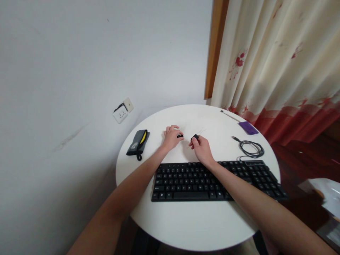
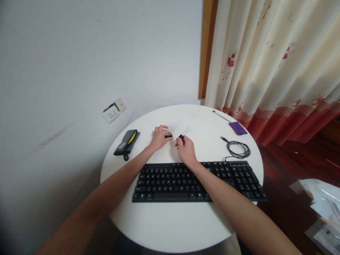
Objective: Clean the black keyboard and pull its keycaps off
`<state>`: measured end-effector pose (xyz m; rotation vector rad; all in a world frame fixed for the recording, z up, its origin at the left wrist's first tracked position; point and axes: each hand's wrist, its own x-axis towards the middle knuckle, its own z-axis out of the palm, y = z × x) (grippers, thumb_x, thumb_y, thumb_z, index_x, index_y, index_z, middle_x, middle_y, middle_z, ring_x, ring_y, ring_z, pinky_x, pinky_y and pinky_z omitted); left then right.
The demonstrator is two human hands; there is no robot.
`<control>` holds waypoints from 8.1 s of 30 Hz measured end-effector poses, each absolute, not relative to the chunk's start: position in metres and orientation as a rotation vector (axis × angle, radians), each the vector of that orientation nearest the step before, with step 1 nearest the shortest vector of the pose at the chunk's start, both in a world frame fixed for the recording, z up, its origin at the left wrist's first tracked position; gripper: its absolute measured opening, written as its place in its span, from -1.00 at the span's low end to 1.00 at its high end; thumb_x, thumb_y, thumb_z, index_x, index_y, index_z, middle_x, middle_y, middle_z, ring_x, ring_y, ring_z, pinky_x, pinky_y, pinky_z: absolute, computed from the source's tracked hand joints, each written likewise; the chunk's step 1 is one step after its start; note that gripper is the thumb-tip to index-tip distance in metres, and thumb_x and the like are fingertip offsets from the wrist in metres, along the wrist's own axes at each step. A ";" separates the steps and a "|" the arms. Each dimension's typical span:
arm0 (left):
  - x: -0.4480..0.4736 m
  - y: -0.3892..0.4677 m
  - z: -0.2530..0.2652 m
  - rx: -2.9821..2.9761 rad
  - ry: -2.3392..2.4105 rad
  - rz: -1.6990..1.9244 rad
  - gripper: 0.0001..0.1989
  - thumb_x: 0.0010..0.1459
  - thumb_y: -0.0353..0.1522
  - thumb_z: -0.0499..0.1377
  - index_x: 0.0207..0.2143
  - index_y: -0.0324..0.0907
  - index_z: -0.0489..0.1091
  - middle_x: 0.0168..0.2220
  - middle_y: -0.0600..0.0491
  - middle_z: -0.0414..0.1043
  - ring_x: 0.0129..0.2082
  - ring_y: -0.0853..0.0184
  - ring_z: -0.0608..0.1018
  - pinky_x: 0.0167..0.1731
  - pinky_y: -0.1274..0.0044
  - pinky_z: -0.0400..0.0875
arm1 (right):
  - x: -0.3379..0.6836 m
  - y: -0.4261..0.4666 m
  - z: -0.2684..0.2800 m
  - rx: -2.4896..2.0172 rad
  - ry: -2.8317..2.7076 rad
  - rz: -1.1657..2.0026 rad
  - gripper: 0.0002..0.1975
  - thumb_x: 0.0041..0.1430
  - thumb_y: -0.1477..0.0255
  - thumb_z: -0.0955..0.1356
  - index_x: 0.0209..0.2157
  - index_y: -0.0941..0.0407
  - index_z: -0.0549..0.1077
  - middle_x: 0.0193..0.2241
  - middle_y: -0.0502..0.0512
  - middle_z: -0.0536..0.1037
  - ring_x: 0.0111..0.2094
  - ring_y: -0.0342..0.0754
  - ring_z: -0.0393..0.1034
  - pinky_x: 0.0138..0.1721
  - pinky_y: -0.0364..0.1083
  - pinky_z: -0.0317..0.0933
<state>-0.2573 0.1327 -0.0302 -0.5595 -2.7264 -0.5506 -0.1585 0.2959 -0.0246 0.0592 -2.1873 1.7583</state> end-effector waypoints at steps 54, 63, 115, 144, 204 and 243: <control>-0.205 0.118 0.024 -1.966 -3.083 -1.256 -0.82 0.16 -0.31 0.26 -0.21 -0.22 0.51 -0.29 0.03 0.55 -0.30 0.33 0.53 -0.25 0.55 0.38 | -0.114 0.322 -0.004 0.846 -2.594 1.366 -0.84 0.29 0.46 0.27 -0.40 0.10 0.39 -0.45 0.02 0.49 -0.41 -0.08 0.33 -0.34 -0.12 0.13; -0.198 0.123 0.016 -1.925 -3.065 -1.282 -0.60 -0.03 -0.23 0.40 -0.16 -0.21 0.47 -0.28 0.04 0.53 -0.32 0.32 0.52 -0.30 0.54 0.38 | -0.109 0.325 0.002 1.165 -2.504 1.213 -0.85 0.33 0.48 0.24 -0.25 0.09 0.44 -0.26 0.12 0.55 -0.25 -0.03 0.40 -0.16 -0.07 0.23; -0.232 0.141 0.012 -1.163 -2.373 -0.743 -0.92 0.17 -0.31 0.28 -0.28 -0.11 0.55 0.06 -0.03 0.34 0.10 0.15 0.31 0.16 0.25 0.16 | -0.138 0.325 -0.017 -0.046 -1.988 2.048 -0.78 0.22 0.22 0.27 -0.34 0.10 0.32 -0.62 0.01 0.52 -0.54 -0.07 0.46 -0.50 -0.15 0.26; -0.271 0.143 -0.026 -0.887 -2.750 -0.446 -0.87 0.14 -0.25 0.30 -0.26 -0.03 0.58 0.26 0.04 0.18 0.23 0.01 0.15 0.06 0.17 0.16 | -0.139 0.325 -0.017 -0.002 -2.008 2.021 -0.82 0.22 0.30 0.27 -0.39 0.10 0.33 -0.60 0.03 0.53 -0.53 -0.07 0.44 -0.46 -0.12 0.23; -0.202 0.150 0.018 -1.938 -3.067 -0.945 -0.61 -0.02 -0.16 0.39 -0.24 -0.24 0.49 -0.35 0.03 0.53 -0.37 0.30 0.54 -0.35 0.54 0.34 | -0.116 0.352 0.005 0.972 -2.580 1.470 -0.84 0.14 0.49 0.32 -0.35 0.12 0.58 -0.53 -0.03 0.54 -0.54 -0.14 0.30 -0.46 -0.17 0.18; -0.196 0.177 0.010 -1.601 -2.331 -0.542 -0.81 0.35 -0.39 0.06 -0.07 -0.18 0.44 -0.14 -0.05 0.52 -0.12 0.24 0.53 -0.06 0.33 0.45 | -0.149 0.350 -0.020 0.087 -2.081 1.863 -0.75 0.29 0.21 0.24 -0.32 0.11 0.31 -0.54 0.06 0.53 -0.50 -0.06 0.48 -0.47 -0.13 0.32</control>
